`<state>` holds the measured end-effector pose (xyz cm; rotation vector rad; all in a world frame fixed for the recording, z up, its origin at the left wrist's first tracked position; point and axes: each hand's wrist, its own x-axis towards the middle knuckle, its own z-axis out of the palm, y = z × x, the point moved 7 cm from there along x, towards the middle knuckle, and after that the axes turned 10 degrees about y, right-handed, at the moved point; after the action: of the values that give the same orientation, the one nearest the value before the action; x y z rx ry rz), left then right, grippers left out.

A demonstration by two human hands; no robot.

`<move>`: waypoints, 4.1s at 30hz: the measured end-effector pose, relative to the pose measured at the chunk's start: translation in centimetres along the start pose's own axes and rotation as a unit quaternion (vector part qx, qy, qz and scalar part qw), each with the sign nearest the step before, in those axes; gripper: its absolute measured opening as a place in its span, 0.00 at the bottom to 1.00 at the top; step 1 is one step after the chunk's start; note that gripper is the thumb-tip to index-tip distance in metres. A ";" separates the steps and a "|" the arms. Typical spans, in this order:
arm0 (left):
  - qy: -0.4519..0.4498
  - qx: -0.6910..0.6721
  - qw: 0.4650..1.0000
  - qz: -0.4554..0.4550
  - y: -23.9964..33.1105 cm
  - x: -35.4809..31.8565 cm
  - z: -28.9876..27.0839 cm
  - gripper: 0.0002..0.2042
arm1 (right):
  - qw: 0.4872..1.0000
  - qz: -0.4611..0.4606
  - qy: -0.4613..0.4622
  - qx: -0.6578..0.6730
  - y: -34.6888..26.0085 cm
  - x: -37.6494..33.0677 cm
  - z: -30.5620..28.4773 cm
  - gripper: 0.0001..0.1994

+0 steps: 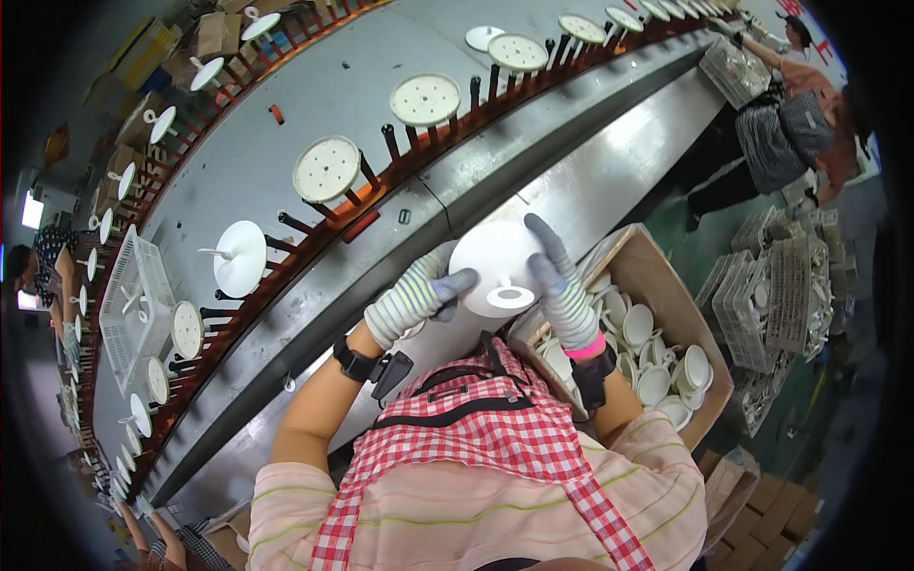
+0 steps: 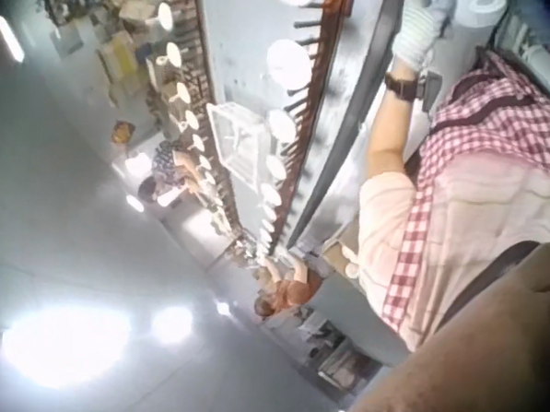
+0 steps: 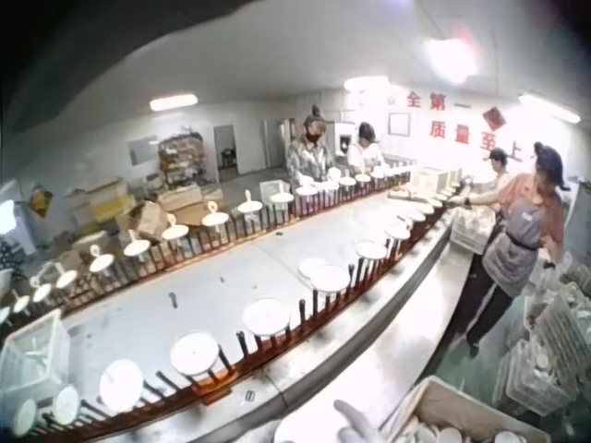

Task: The person takes ceramic lids from a box and places them onto ceramic pots moving along a conveyor belt, handling the items one by one.

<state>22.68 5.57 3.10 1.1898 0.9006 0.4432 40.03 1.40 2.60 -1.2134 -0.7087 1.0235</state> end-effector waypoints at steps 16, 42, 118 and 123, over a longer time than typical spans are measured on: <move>0.113 -0.086 0.989 0.039 -2.0 -2.1 -5.0 0.33 | 0.801 -0.313 0.119 -0.497 -4.6 26.2 7.8 0.25; 0.322 0.517 0.781 0.140 6.1 17.1 -24.8 0.21 | 0.778 -0.187 -0.148 -0.581 5.3 22.5 26.2 0.16; 0.077 -0.157 0.982 0.070 -2.9 -3.4 -0.9 0.23 | 0.824 -0.378 -0.159 -0.391 -0.2 -2.3 6.7 0.21; 0.114 -0.198 0.964 0.134 -2.5 -3.0 -2.9 0.30 | 0.863 -0.458 -0.076 -0.201 -3.3 7.6 9.1 0.14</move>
<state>18.21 4.32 1.57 0.9027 0.7996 0.9493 35.89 11.96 7.37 -0.9450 -1.4920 0.1606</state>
